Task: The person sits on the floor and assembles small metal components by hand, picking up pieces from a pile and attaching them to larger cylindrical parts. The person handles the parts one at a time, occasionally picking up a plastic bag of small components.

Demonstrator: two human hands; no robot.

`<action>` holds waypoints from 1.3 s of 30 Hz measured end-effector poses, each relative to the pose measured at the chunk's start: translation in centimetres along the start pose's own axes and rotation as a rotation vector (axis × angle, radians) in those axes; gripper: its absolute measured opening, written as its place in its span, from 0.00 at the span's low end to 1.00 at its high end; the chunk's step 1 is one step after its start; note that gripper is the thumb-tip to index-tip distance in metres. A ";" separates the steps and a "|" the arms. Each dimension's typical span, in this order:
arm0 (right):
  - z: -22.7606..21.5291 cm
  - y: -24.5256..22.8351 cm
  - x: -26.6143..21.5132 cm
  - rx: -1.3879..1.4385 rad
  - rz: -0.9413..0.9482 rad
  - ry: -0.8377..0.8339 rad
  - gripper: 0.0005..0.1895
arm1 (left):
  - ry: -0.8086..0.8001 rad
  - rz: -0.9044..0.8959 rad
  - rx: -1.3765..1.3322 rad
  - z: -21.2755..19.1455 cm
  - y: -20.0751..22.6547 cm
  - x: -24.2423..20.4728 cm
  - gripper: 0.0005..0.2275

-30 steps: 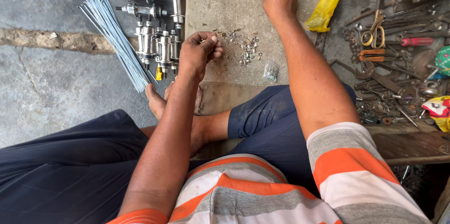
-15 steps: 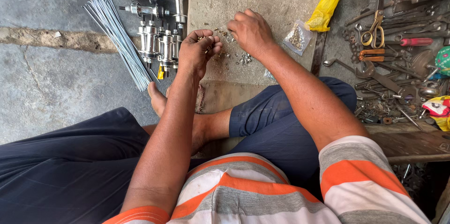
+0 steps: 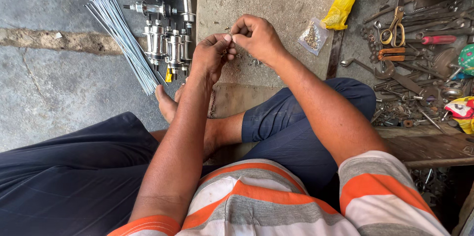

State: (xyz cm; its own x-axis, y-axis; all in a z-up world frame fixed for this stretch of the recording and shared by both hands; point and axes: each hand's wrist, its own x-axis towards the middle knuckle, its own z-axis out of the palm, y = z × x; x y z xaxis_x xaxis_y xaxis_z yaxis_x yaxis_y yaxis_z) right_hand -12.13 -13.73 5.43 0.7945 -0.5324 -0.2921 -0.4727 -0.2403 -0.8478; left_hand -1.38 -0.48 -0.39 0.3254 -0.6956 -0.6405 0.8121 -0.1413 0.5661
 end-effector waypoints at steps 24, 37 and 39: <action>-10.1 11.1 8.2 -0.489 -0.198 0.550 0.03 | -0.051 -0.031 0.146 1.0 1.6 -1.2 0.13; -7.7 9.1 9.8 -0.761 -0.040 0.429 0.08 | -0.048 0.043 0.076 -0.1 1.0 -0.1 0.07; -5.6 8.3 6.9 -0.745 -0.206 0.193 0.02 | -0.033 0.046 0.128 -0.3 0.4 -0.2 0.07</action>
State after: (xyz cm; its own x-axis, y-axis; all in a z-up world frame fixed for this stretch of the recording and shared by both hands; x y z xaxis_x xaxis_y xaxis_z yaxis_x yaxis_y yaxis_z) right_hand -12.68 -23.95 -1.19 0.8458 -0.5331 -0.0216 -0.5081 -0.7926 -0.3370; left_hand -0.97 -0.19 -0.14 0.3435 -0.7258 -0.5961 0.7275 -0.1957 0.6576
